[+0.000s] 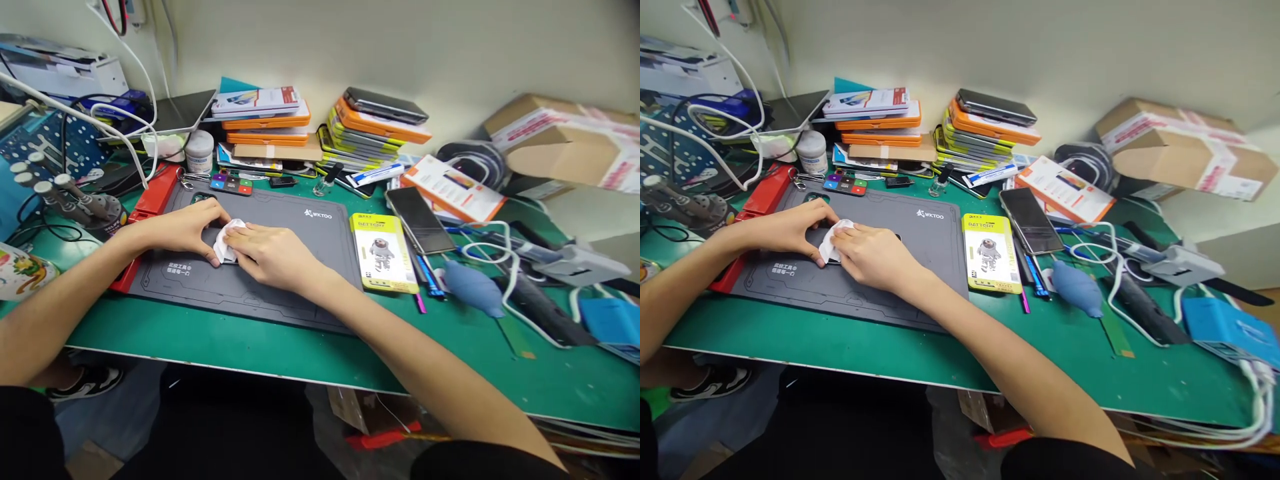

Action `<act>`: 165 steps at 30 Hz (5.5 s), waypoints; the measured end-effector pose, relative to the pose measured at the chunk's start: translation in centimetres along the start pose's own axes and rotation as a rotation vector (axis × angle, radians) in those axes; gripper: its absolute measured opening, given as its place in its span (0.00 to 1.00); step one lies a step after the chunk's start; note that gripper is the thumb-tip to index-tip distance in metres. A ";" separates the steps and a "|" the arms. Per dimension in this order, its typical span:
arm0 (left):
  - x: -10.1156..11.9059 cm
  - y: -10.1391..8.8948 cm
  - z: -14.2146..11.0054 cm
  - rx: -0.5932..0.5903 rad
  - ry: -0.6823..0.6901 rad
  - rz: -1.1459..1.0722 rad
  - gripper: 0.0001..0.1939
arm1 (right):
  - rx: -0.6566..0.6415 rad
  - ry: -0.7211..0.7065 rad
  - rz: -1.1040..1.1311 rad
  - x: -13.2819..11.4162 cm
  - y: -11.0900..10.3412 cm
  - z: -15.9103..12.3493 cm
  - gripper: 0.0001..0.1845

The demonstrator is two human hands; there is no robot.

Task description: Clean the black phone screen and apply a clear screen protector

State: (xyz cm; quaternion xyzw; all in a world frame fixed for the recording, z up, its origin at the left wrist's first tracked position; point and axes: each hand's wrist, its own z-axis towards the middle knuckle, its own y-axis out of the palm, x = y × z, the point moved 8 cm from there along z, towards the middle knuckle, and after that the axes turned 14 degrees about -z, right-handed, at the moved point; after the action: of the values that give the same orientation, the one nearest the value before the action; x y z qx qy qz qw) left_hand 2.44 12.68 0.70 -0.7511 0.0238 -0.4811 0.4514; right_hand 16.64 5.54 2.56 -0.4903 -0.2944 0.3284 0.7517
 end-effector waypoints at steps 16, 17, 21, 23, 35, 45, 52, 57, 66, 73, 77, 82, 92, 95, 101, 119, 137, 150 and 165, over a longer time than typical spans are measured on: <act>0.9 0.3 -0.6 -0.019 0.004 0.027 0.42 | 0.323 0.108 -0.072 5.9 -2.8 -9.9 0.13; 1.1 0.3 -0.6 -0.016 0.001 0.028 0.41 | 0.325 0.101 -0.094 5.9 -2.9 -10.0 0.12; 1.9 0.3 -0.6 -0.001 -0.003 0.092 0.40 | 0.315 0.091 -0.124 5.9 -3.3 -10.5 0.11; 2.1 0.3 -0.6 0.000 -0.007 0.141 0.40 | 0.291 0.121 -0.104 6.0 -3.4 -10.6 0.12; 3.0 -0.2 -0.6 0.008 -0.001 0.308 0.43 | 0.189 0.237 -0.062 6.4 -2.6 -10.5 0.11; 3.5 0.3 -0.7 0.020 0.065 0.388 0.41 | 0.394 0.585 -0.219 11.7 -5.5 -13.3 0.19; 3.5 -0.1 -0.7 0.049 0.124 0.330 0.36 | 0.279 0.275 -0.047 7.4 -3.8 -10.9 0.22; 4.1 -0.9 -1.0 0.168 0.237 0.288 0.23 | 0.234 0.135 -0.072 5.0 -3.8 -10.4 0.11; 5.0 -1.0 -1.2 0.207 0.330 0.227 0.16 | 0.188 0.101 -0.048 5.3 -3.3 -11.2 0.11; 5.1 -1.0 -0.8 0.196 0.311 0.197 0.17 | 0.198 0.041 -0.084 4.6 -3.8 -11.2 0.12; 5.0 -1.0 -0.9 0.199 0.293 0.211 0.18 | 0.188 0.014 -0.115 4.2 -3.8 -11.4 0.13; 4.9 -0.9 -1.0 0.201 0.275 0.203 0.18 | 0.182 0.007 -0.137 3.7 -3.6 -11.6 0.16; 5.2 -0.9 -0.9 0.172 0.309 0.182 0.18 | 0.163 -0.025 -0.210 3.2 -3.5 -11.2 0.15; 4.9 -0.8 -0.8 0.144 0.268 0.187 0.21 | 0.158 -0.025 -0.228 3.2 -3.5 -11.1 0.14; 3.7 -0.6 -0.4 0.064 0.155 0.134 0.30 | 0.171 -0.075 -0.306 2.8 -3.9 -10.9 0.11; 3.6 0.8 -0.1 -0.008 0.100 0.210 0.32 | 0.301 -0.085 -0.341 2.0 -4.9 -10.7 0.06; 3.6 0.6 -0.2 -0.009 0.063 0.203 0.33 | 0.299 -0.049 -0.248 2.6 -5.5 -10.3 0.08; 3.4 0.7 -0.1 -0.014 0.035 0.220 0.32 | 0.284 0.049 -0.148 3.9 -4.8 -10.8 0.06; 3.3 0.7 0.0 -0.011 0.071 0.186 0.33 | 0.216 -0.024 -0.276 3.0 -4.0 -11.5 0.18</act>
State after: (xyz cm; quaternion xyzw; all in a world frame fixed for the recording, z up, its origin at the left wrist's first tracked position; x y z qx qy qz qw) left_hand 4.45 10.69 2.57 -0.7306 0.1121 -0.4634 0.4888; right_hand 28.09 0.38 2.61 -0.3575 -0.3310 0.2576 0.8344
